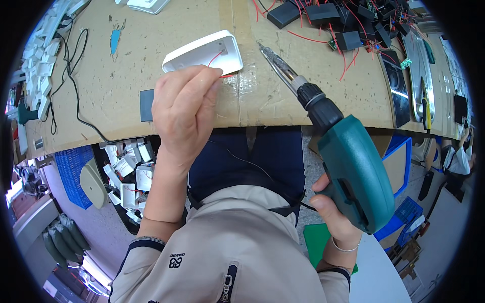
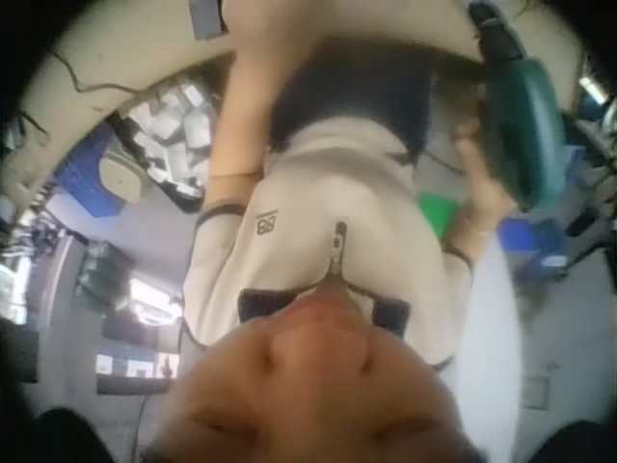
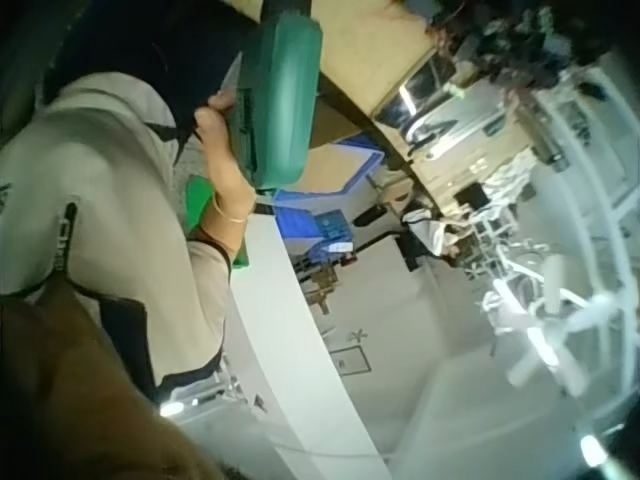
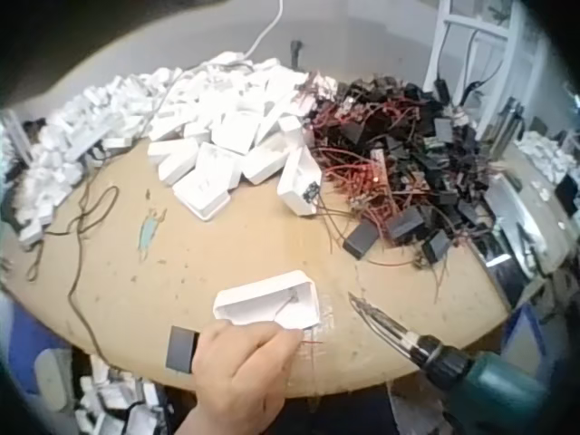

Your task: Soldering wires to electronic components within a plastic housing at a workbench.

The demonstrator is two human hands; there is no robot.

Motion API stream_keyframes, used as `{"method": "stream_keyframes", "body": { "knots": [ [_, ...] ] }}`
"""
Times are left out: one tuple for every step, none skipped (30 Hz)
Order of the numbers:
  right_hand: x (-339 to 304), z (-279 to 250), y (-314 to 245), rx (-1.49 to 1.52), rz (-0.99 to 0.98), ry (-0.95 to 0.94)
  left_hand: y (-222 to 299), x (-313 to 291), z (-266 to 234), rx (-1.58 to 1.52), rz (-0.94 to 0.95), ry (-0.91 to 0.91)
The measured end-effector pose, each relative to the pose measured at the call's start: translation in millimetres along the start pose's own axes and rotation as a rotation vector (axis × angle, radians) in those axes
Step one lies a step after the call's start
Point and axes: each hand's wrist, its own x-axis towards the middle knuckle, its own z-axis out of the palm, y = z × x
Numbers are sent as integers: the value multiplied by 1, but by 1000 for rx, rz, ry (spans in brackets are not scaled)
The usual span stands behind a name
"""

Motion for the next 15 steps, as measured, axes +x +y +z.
{"method": "stream_keyframes", "body": {
  "knots": [
    [0,0,0,-6,-4,1,1,0,0,1,0,1],
    [0,0,0,-13,-8,2,2,1,1,29,-5,9],
    [0,0,0,-13,-9,2,3,1,1,58,-10,17],
    [0,0,0,-16,-12,4,4,2,2,58,-9,18],
    [1,0,0,-19,-15,7,4,2,3,58,-4,33],
    [1,0,0,-19,-15,8,4,3,4,58,1,48],
    [1,0,0,-21,-15,6,4,4,4,57,2,48],
    [2,0,-1,-24,-16,5,3,5,5,62,12,49],
    [2,0,-1,-23,-16,6,3,6,6,67,23,49],
    [3,-1,0,-29,-22,3,3,7,6,67,24,49],
    [3,-2,0,-35,-27,1,3,8,5,71,31,47],
    [4,-2,0,-34,-27,2,3,9,5,75,39,45],
    [5,-2,1,-34,-48,-3,4,10,6,73,40,44],
    [6,-2,2,-33,-68,-7,4,10,7,80,45,55],
    [6,-2,3,-33,-67,-6,4,11,8,86,51,66]
  ]
}}
